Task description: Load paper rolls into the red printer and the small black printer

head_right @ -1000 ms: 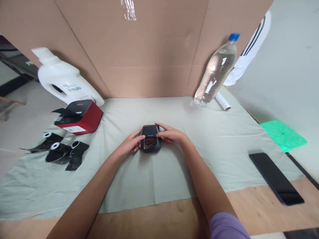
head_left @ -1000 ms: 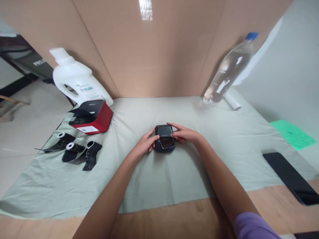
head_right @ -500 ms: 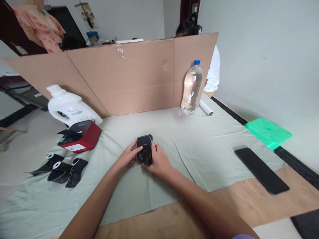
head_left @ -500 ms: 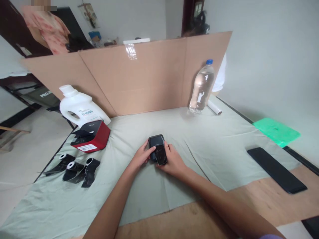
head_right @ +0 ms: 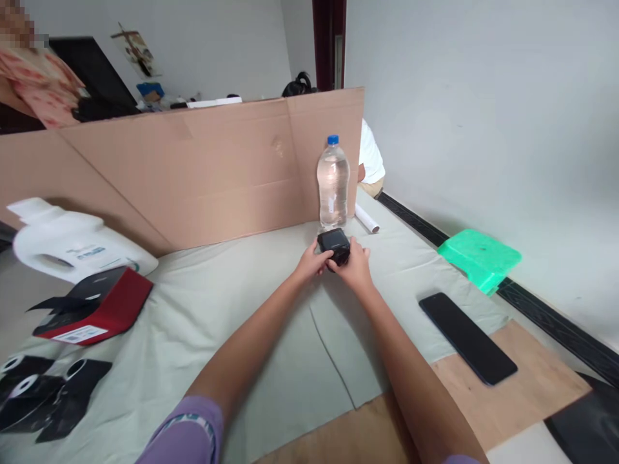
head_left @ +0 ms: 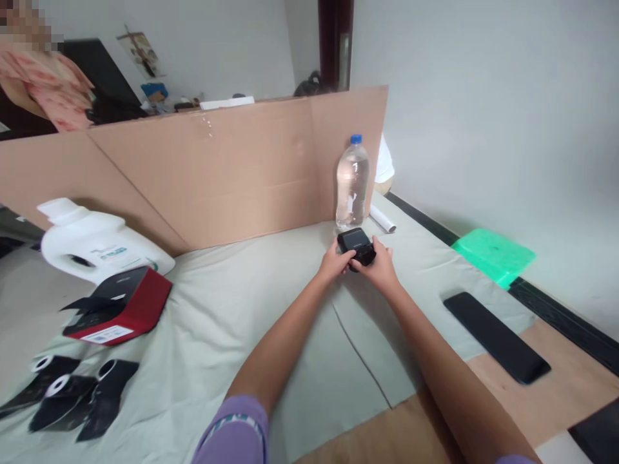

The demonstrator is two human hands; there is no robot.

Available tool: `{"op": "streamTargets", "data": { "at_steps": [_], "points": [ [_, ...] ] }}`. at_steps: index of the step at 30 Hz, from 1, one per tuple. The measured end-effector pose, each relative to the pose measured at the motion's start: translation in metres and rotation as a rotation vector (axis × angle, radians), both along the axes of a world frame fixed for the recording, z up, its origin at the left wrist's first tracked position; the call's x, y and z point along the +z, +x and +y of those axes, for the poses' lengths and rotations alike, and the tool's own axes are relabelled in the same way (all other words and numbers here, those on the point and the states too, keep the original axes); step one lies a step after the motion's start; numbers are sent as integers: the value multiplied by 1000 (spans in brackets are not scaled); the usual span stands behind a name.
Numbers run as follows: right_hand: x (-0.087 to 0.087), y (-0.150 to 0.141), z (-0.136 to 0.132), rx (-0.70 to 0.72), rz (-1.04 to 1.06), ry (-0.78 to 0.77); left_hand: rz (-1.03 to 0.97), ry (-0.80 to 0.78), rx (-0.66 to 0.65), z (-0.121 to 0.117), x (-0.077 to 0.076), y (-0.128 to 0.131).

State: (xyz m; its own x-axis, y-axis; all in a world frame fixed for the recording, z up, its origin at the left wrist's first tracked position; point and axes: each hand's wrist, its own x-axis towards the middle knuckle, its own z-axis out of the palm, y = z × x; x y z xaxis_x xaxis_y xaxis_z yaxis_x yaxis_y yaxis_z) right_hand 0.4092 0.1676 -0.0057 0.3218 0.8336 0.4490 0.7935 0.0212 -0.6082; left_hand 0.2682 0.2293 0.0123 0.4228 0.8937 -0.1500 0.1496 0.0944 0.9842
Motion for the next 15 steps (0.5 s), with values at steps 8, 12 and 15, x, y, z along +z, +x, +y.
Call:
{"op": "streamTargets", "data": {
  "at_steps": [8,12,15],
  "points": [
    [-12,55,14,-120,115,12,5,-97,-57,29,-9,78],
    [-19,62,10,-117,157,37,27,-93,-64,31,-16,89],
    [-24,67,8,-106,186,22,44,-67,-49,32,-18,93]
  ]
}}
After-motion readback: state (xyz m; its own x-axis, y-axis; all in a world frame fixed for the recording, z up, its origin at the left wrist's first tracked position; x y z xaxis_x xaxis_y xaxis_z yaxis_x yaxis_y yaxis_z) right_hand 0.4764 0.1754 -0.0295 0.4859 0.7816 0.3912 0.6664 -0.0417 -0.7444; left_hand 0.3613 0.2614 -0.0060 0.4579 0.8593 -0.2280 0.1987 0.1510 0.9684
